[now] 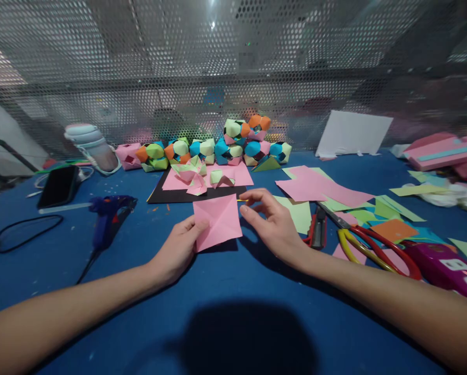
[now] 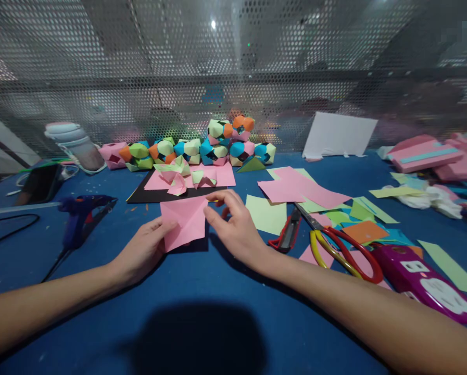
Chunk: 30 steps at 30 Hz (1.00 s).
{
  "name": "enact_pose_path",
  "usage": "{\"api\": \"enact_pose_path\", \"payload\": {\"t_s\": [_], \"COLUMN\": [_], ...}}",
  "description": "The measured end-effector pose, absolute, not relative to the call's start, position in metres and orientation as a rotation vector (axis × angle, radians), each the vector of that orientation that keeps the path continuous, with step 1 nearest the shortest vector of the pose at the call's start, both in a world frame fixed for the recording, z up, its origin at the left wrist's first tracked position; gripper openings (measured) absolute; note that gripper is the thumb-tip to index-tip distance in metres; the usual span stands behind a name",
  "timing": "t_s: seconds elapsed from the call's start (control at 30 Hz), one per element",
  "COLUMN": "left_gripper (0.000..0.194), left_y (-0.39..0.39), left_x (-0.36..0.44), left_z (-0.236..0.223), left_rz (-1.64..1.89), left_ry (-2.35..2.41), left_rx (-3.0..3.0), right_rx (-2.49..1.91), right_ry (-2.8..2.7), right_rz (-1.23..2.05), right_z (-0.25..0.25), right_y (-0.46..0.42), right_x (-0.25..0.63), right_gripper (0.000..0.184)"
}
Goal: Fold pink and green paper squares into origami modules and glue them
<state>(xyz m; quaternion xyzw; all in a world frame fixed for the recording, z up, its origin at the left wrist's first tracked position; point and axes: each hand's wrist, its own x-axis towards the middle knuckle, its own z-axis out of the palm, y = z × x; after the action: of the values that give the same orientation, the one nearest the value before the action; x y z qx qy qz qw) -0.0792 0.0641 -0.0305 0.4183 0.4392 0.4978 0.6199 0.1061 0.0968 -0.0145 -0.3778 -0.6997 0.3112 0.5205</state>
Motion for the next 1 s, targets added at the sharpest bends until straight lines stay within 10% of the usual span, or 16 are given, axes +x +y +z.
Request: {"api": "enact_pose_path", "payload": {"t_s": [0.17, 0.7, 1.0], "left_gripper": [0.029, 0.034, 0.029], "left_y": [0.059, 0.056, 0.064], "left_x": [-0.071, -0.075, -0.073], "left_z": [-0.027, -0.028, -0.021], "left_rz": [1.112, 0.911, 0.970], "left_ry": [0.836, 0.856, 0.952], "left_rx": [0.962, 1.012, 0.812], "right_rx": [-0.641, -0.403, -1.027], "right_ry": [-2.189, -2.579, -2.496], "right_rz": [0.141, -0.244, -0.417], "right_z": [-0.007, -0.006, 0.046], "right_y": [0.084, 0.087, 0.112], "right_x": [0.105, 0.111, 0.150], "right_gripper": [0.008, 0.023, 0.029]}}
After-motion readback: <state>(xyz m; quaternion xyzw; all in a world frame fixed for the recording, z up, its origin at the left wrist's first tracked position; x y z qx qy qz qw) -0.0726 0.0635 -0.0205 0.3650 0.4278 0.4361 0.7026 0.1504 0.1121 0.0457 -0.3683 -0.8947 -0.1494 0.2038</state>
